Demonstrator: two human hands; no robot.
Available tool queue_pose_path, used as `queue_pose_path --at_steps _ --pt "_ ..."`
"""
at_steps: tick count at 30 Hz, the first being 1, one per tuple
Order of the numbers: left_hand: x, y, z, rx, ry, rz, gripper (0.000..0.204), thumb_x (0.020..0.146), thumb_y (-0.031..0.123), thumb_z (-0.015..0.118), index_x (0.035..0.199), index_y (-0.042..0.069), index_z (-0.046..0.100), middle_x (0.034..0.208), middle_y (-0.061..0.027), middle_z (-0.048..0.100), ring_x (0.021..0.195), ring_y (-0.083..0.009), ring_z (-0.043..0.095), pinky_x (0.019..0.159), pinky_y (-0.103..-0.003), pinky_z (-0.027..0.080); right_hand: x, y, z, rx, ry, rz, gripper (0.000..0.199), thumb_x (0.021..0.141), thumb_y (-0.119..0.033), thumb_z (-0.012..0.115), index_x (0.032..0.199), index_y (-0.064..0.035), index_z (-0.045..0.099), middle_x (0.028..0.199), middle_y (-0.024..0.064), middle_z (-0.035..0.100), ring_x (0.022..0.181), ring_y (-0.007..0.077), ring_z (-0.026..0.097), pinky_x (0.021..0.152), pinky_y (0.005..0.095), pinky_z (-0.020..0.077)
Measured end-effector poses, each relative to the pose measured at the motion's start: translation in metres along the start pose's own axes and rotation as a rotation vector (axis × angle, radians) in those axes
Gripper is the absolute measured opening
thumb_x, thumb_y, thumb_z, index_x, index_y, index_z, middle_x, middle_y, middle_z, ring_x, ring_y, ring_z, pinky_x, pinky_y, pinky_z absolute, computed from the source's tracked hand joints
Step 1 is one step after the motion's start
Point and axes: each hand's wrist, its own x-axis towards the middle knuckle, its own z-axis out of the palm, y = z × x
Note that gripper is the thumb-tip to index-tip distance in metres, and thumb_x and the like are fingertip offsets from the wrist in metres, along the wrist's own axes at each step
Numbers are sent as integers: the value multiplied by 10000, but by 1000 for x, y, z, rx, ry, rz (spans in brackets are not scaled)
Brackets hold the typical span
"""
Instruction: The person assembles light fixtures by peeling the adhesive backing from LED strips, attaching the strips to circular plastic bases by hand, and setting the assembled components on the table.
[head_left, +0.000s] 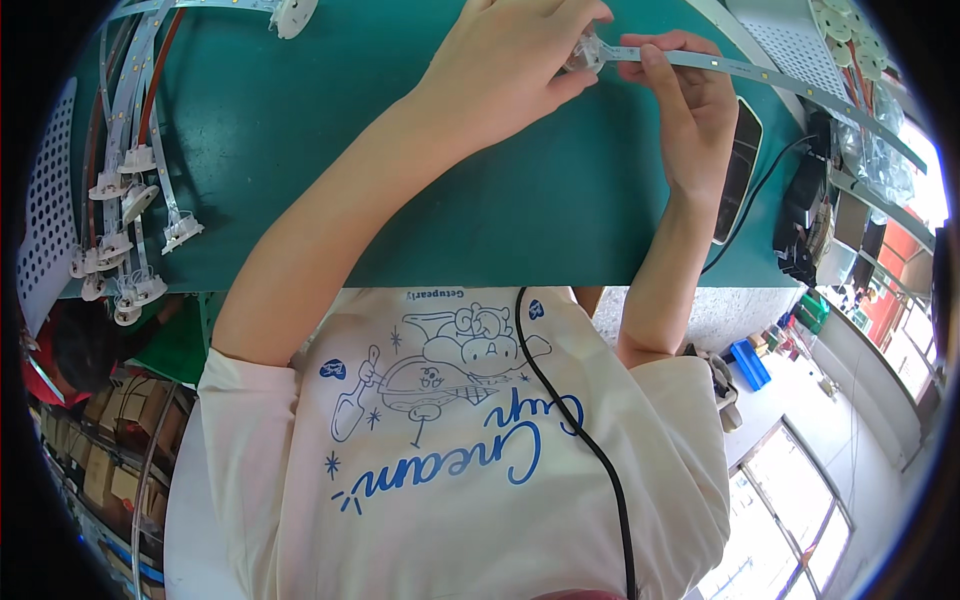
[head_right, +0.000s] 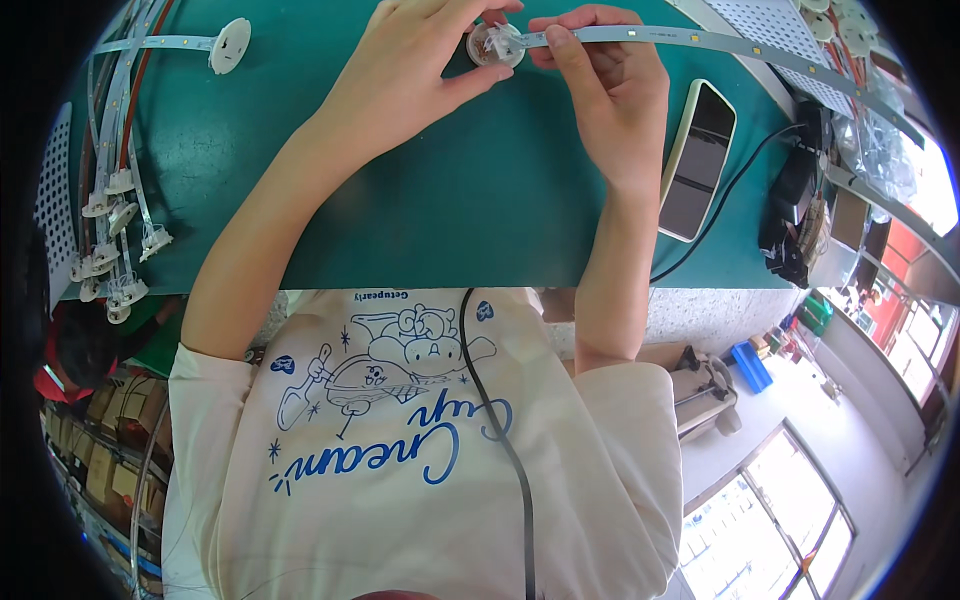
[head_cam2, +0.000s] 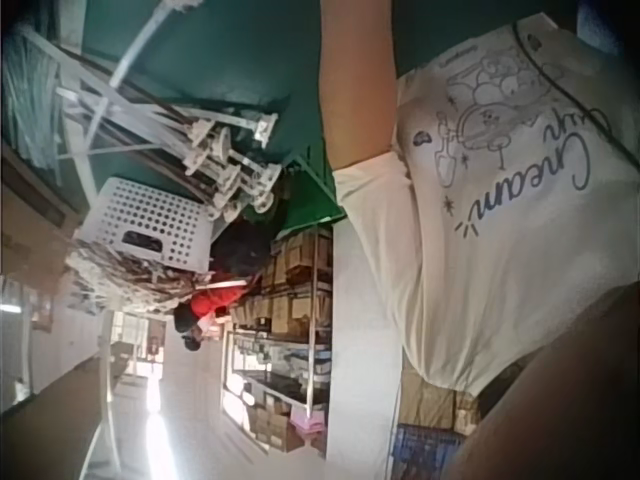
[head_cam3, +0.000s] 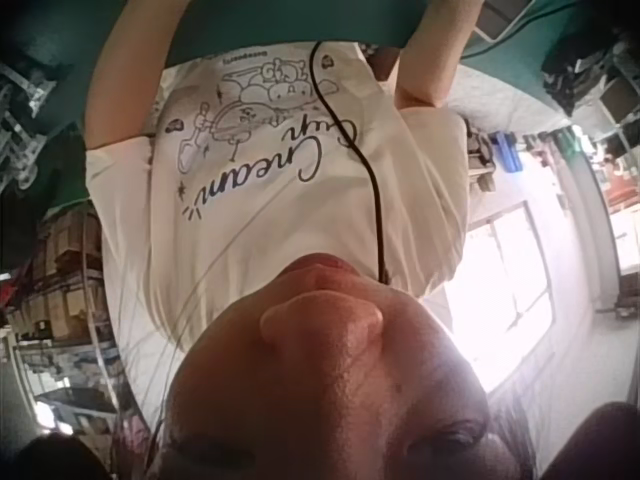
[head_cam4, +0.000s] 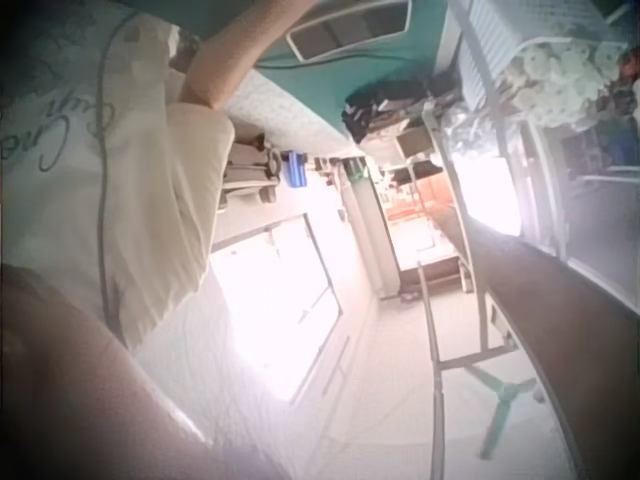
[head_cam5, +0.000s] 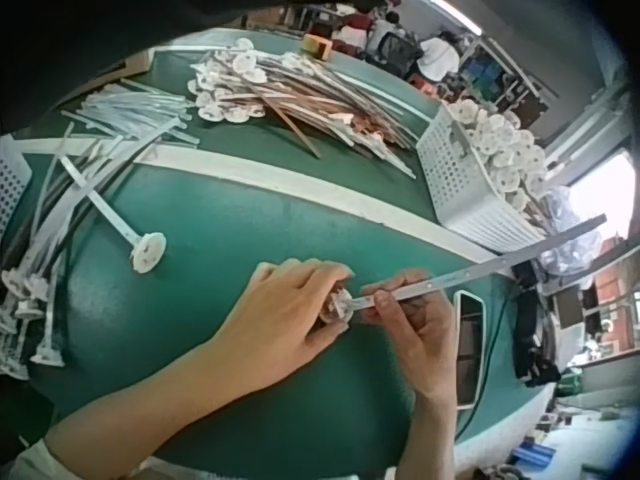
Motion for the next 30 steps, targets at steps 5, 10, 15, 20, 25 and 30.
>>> queue_pose_path --at_steps 5,10,15,20,25,30 --pt "2 6 -7 -25 -66 -59 398 761 132 648 1104 66 456 966 -105 561 880 -266 530 764 -378 367 1 -3 4 -96 16 -31 141 867 -27 566 992 22 523 944 163 639 797 167 628 766 275 509" --pt "5 8 -11 -32 -117 -120 380 772 139 646 1092 72 452 966 -105 566 884 -265 535 769 -384 366 5 -5 5 -89 60 -171 143 863 -14 566 985 45 522 936 173 640 808 168 632 757 265 516" --pt "4 5 -9 -34 -87 -97 385 768 142 647 1091 72 449 953 -111 565 885 -270 535 768 -388 366 6 -5 8 -148 37 -142 151 859 -33 578 979 46 530 905 166 646 799 178 645 751 262 517" --pt "4 6 -6 -17 -64 -89 380 768 139 647 1084 69 448 950 -114 566 883 -275 534 767 -390 366 10 0 16 8 -14 -87 95 849 -15 590 934 10 553 898 100 640 787 136 617 726 232 503" --pt "3 3 -3 -38 0 -73 372 762 135 646 1071 65 450 944 -112 568 879 -278 533 762 -389 363 6 -9 9 -56 -20 -108 79 880 -27 553 938 4 510 884 93 627 773 100 598 710 213 502" --pt "3 4 -6 -61 -54 -88 358 768 138 642 1065 65 455 935 -113 570 876 -278 535 756 -393 362 16 22 24 454 -124 -275 84 873 -24 564 930 9 512 871 86 621 765 94 590 704 209 498"
